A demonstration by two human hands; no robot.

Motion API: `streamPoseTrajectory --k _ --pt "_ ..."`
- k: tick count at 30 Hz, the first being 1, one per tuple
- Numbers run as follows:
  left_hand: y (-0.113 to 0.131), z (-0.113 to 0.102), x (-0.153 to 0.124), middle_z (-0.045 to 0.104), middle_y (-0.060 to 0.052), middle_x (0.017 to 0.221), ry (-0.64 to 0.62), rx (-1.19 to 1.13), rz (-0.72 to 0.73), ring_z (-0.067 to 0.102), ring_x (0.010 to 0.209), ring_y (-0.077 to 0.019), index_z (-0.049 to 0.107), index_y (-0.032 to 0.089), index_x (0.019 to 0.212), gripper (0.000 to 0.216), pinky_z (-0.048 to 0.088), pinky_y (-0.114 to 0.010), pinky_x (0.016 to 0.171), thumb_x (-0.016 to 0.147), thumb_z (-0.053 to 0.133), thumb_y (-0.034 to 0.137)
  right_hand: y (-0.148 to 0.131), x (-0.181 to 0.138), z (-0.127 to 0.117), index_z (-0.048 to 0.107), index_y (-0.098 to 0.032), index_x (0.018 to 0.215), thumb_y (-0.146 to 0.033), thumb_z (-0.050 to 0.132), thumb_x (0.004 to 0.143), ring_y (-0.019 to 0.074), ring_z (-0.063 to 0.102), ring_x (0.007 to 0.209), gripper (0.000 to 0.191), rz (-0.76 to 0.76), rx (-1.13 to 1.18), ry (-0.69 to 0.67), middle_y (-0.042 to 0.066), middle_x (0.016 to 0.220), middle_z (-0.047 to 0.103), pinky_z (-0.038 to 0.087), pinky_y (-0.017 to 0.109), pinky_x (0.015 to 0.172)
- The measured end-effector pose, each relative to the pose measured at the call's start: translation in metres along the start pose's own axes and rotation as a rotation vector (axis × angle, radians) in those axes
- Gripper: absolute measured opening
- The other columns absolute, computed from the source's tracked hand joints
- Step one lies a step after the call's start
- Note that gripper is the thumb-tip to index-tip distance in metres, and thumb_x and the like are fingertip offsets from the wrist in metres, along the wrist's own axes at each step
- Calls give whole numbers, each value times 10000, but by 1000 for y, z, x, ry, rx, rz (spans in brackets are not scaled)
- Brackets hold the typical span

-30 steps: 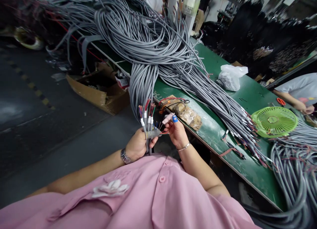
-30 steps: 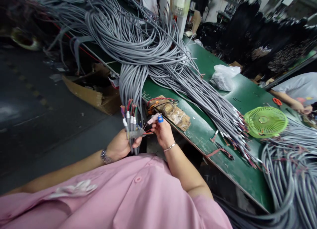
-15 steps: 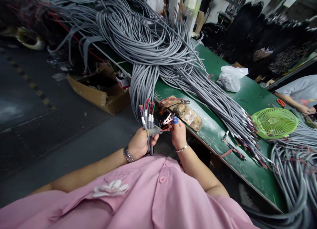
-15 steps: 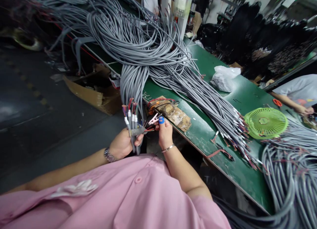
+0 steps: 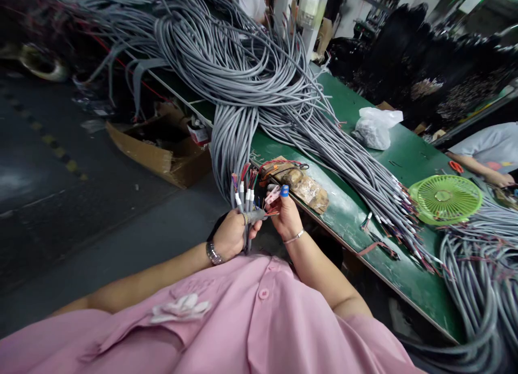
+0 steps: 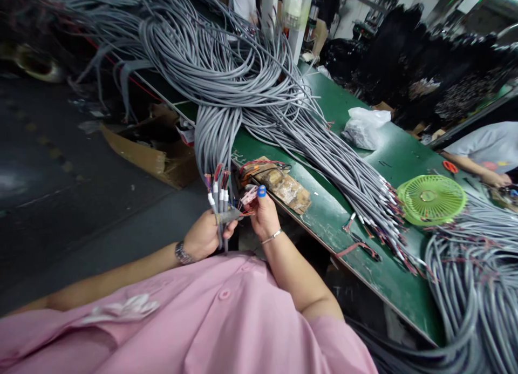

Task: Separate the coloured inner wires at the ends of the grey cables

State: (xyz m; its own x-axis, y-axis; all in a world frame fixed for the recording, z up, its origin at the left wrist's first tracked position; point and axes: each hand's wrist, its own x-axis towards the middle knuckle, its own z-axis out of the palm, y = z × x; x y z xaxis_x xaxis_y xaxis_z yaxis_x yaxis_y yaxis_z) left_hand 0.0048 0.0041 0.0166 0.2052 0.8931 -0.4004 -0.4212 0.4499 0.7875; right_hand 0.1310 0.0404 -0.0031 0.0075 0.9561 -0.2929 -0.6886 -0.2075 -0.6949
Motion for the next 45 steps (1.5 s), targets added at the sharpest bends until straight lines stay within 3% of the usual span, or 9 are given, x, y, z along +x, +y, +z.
streamPoseTrajectory --k 5,9,13,22,30,36,40,45 --pt "3 -3 -6 540 22 468 -13 -38 8 411 357 -69 575 142 658 185 286 -194 343 658 718 259 -5 -6 -2 619 -184 819 -692 518 798 115 543 612 519 100 37 -80 25 776 648 473 233 554" --pt "4 -5 -12 538 18 470 6 -64 33 414 363 -67 572 138 643 201 298 -195 349 662 723 270 -9 -11 -5 638 -171 848 -578 623 796 101 549 634 411 103 9 -134 22 804 644 486 216 571" --pt "3 -8 -12 552 10 492 27 -127 35 438 388 -76 611 128 709 200 311 -193 353 649 724 282 -8 -14 -7 644 -177 868 -452 710 771 82 539 625 299 34 -29 -109 -9 768 615 471 189 561" --pt "1 -7 0 547 17 523 46 -224 -15 436 399 -66 594 129 729 209 309 -180 356 627 728 253 -8 -10 -9 660 -193 906 -485 671 801 103 594 718 311 181 101 -83 5 869 672 500 215 625" --pt "-7 -8 6 533 21 518 52 -192 -55 409 385 -61 568 138 698 179 294 -183 354 662 707 246 -4 -6 -6 660 -211 933 -404 669 832 100 590 711 218 134 123 -60 -2 842 681 491 216 658" --pt "-10 -10 4 541 16 519 30 -138 -17 417 397 -66 607 129 736 161 304 -184 358 701 688 263 -2 -7 -9 656 -201 886 -460 638 841 101 582 688 264 122 109 -103 5 844 674 502 230 659" --pt "-10 -11 0 545 16 514 31 -102 12 416 387 -65 610 126 726 179 300 -185 355 700 700 279 -9 -9 -14 646 -192 900 -585 569 837 107 599 687 405 182 19 -159 23 893 677 524 253 663" --pt "-14 -16 -7 561 7 507 17 -5 60 441 387 -80 614 135 711 195 313 -192 352 693 725 294 -32 -17 -22 645 -146 884 -624 658 731 127 619 629 502 322 -393 -247 46 777 675 525 259 582"
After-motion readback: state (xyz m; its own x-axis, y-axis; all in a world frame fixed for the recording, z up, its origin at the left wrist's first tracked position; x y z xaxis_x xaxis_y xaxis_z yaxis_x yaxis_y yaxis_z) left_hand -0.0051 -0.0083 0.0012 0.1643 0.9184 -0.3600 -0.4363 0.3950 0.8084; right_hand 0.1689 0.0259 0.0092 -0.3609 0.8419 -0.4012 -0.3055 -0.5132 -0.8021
